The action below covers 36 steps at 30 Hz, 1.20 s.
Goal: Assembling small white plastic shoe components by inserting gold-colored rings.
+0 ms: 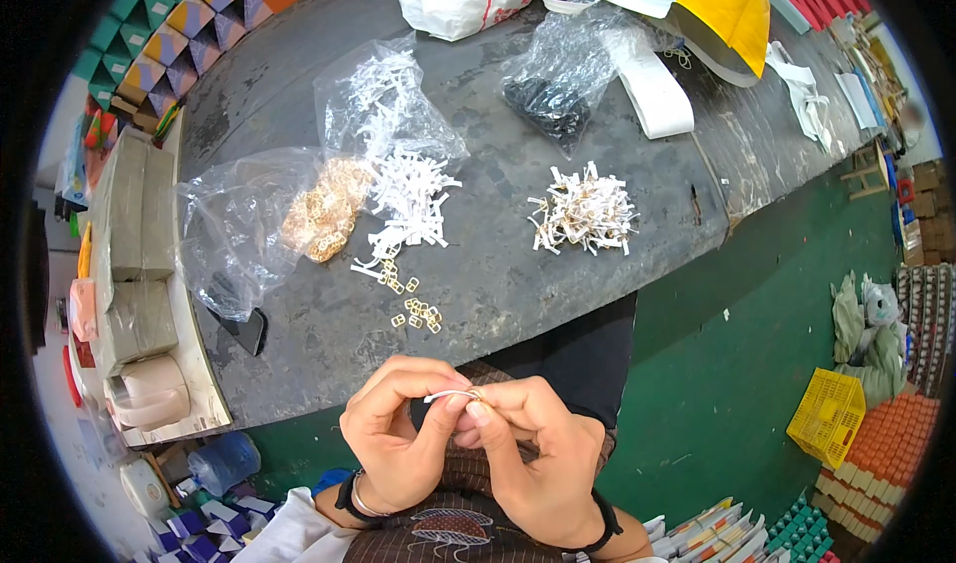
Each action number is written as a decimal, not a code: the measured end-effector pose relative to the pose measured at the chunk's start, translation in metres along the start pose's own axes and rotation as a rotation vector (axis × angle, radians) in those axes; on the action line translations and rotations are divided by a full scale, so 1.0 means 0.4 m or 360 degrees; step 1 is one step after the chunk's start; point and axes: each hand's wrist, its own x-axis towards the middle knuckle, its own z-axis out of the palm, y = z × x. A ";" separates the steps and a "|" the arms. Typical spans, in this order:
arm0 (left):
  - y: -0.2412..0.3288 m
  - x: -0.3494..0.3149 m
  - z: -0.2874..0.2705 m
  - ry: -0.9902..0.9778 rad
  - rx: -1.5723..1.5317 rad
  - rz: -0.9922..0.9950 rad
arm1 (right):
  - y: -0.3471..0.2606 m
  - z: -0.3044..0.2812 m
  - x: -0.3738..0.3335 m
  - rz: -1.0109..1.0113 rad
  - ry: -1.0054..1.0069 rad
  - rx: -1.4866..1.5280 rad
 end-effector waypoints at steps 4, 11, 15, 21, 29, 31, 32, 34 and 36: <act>0.002 0.006 -0.002 -0.0075 0.0065 -0.0090 | 0.004 -0.017 0.014 0.0154 -0.0068 -0.0135; 0.024 0.023 -0.024 -0.0262 -0.0153 -0.0463 | 0.000 -0.037 0.027 0.0069 -0.0210 -0.0342; 0.027 0.038 -0.041 -0.0375 -0.0417 -0.0710 | -0.008 -0.042 0.024 0.0212 -0.0269 -0.0130; 0.021 0.038 -0.050 -0.0418 -0.0545 -0.0758 | -0.011 -0.036 0.026 0.0139 -0.0248 -0.0152; 0.033 0.047 -0.047 -0.0420 -0.0456 -0.0739 | -0.007 -0.036 0.031 0.0039 -0.0185 -0.0289; 0.034 0.051 -0.047 -0.0424 -0.0417 -0.0722 | -0.008 -0.036 0.032 0.0000 -0.0177 -0.0360; 0.034 0.053 -0.046 -0.0429 -0.0379 -0.0704 | -0.006 -0.036 0.032 0.0002 -0.0179 -0.0360; 0.035 0.055 -0.045 -0.0421 -0.0319 -0.0657 | -0.002 -0.034 0.031 -0.0033 -0.0142 -0.0383; 0.035 0.056 -0.043 -0.0413 -0.0259 -0.0610 | 0.000 -0.035 0.030 -0.0061 -0.0134 -0.0399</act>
